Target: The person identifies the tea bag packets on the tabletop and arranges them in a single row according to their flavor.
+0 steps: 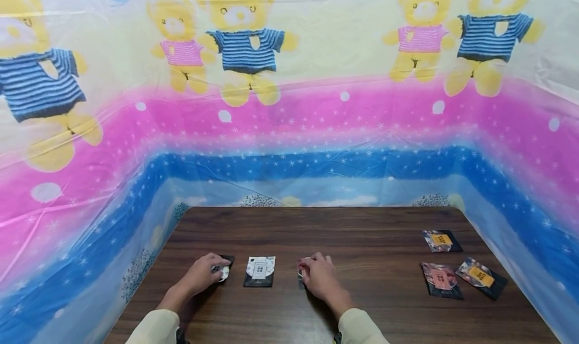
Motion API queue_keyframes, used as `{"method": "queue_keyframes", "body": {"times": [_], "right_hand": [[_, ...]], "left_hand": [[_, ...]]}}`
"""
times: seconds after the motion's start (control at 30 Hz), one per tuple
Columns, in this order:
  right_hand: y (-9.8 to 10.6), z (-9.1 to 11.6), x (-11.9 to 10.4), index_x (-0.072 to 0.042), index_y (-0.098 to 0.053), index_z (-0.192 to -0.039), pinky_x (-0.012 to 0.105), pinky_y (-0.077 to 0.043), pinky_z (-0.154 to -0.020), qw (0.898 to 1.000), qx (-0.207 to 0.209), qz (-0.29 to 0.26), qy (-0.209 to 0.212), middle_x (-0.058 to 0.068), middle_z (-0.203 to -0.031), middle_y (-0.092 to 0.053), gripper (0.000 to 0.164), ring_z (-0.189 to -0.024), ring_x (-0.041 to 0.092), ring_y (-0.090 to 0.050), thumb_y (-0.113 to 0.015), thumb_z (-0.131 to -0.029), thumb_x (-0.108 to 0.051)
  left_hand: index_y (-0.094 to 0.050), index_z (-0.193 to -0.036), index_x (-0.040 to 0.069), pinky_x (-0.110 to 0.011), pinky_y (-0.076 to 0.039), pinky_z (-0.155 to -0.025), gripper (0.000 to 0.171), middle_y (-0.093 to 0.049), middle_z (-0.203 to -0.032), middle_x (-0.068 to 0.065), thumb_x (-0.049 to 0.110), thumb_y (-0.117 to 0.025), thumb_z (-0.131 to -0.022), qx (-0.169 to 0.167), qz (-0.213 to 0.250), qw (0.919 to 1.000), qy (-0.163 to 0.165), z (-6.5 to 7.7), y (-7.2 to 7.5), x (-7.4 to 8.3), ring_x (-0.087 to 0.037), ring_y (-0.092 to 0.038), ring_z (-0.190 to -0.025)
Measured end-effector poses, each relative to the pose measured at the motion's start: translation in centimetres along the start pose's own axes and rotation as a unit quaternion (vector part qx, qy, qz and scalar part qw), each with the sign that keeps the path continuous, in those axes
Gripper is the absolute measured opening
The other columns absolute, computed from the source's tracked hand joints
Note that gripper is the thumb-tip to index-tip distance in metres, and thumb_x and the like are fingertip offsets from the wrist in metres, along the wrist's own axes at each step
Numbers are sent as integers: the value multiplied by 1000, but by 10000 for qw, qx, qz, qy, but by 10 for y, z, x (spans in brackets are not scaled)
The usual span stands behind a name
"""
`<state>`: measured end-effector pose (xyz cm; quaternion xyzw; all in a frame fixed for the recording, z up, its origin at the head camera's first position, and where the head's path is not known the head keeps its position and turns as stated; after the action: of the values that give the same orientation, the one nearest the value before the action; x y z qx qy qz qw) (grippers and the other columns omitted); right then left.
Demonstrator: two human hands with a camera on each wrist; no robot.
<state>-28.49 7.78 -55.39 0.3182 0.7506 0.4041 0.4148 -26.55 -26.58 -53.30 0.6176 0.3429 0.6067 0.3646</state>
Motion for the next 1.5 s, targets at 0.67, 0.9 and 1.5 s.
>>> {"method": "queue_keyframes", "body": {"times": [0.67, 0.9, 1.5], "right_hand": [[-21, -14, -30, -19, -78, -112, 43, -48, -78, 9990, -12, 87, -445, 7, -106, -66, 23, -92, 26, -56, -74, -89, -23], [-27, -15, -34, -20, -78, -111, 41, -47, -74, 9987, 30, 16, -518, 5, -105, -65, 23, -91, 25, -54, -74, -88, -23], [-11, -15, -33, -15, -77, -112, 43, -51, -84, 9998, 131, 162, -79, 9, -106, -68, 26, -94, 27, -58, -76, -88, -24]], "left_hand": [[-75, -121, 17, -54, -50, -100, 34, -65, -121, -9, 4, -71, -90, -65, -87, 9999, 87, 0, 1, 3, -28, -61, -114], [-75, -121, 16, -55, -50, -100, 35, -65, -120, -9, 2, -71, -90, -87, -79, 9999, 54, 1, 2, 2, -29, -61, -115], [-75, -120, 16, -54, -50, -99, 33, -66, -120, -9, 4, -71, -90, -1, 27, 9999, -126, 0, 0, -2, -31, -61, -117]]}}
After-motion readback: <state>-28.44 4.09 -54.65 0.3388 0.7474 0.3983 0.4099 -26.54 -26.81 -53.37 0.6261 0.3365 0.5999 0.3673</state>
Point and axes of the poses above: each hand's wrist, its own z-axis away from the middle knuckle, its own y-axis out of the back of the hand, x = y × z, the point moved 1 cm from there along -z, towards the middle knuckle
